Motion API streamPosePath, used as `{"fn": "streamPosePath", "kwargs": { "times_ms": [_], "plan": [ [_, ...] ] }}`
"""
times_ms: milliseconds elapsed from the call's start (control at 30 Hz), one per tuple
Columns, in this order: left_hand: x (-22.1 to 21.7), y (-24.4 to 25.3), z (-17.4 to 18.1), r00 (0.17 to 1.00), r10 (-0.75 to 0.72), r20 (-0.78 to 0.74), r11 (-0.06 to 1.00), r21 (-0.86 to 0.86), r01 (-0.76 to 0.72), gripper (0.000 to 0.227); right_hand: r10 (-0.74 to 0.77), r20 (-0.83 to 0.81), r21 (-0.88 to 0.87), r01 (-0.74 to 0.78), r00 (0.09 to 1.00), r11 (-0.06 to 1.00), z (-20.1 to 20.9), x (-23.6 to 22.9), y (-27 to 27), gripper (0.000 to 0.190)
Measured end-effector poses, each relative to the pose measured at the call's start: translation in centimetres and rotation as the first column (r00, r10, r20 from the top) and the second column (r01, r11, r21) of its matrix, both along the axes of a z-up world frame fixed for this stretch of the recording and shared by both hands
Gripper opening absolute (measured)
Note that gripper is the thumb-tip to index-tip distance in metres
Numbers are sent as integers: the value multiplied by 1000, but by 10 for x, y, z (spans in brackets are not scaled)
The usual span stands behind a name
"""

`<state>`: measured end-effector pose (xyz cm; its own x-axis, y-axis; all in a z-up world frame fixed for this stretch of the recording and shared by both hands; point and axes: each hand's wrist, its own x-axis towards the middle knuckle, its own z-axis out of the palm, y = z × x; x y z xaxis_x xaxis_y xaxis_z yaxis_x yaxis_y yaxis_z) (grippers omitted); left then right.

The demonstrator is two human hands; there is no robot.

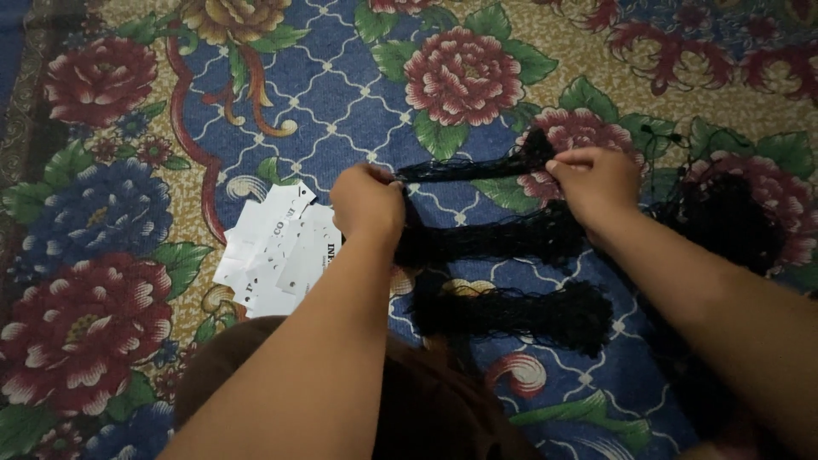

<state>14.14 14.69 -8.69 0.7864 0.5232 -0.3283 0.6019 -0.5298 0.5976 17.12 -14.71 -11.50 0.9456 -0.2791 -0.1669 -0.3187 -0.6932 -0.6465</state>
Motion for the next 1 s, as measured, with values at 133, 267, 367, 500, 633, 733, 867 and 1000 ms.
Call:
{"fn": "streamPosePath", "kwargs": {
  "times_ms": [133, 267, 367, 500, 633, 733, 867, 1000],
  "plan": [
    [-18, -13, 35, 996, -74, 56, 997, 25, 73, 13, 13, 17, 2, -13, 1000, 1000, 21, -20, -6, 26],
    [-42, -26, 37, 971, -100, 216, 995, 23, 97, 16, 35, 39, -59, -33, 999, 998, 42, -55, -26, 27],
    [-60, -32, 35, 914, -111, 389, 994, 61, 95, 15, 68, 105, -143, -53, 992, 988, 38, -78, -58, 24],
    [-80, -32, 29, 825, -122, 551, 991, 105, 77, 9, 73, 63, -299, -51, 995, 953, 28, -86, -99, 32],
    [-97, -30, 45, 892, -90, 443, 996, 65, 68, 9, 128, 99, -319, -90, 987, 943, 36, -75, -88, 32],
    [-104, -31, 44, 866, -95, 492, 995, 65, 71, 10, 161, -74, -407, -177, 984, 896, 42, -70, -70, 34],
    [-112, -34, 48, 871, -117, 477, 992, 96, 80, 10, 241, 65, -539, -169, 968, 825, 2, -61, -90, 20],
    [-117, -42, 49, 864, -140, 483, 988, 124, 91, 13, 333, 181, -551, -185, 925, 813, 22, -79, -86, 16]
  ]
}}
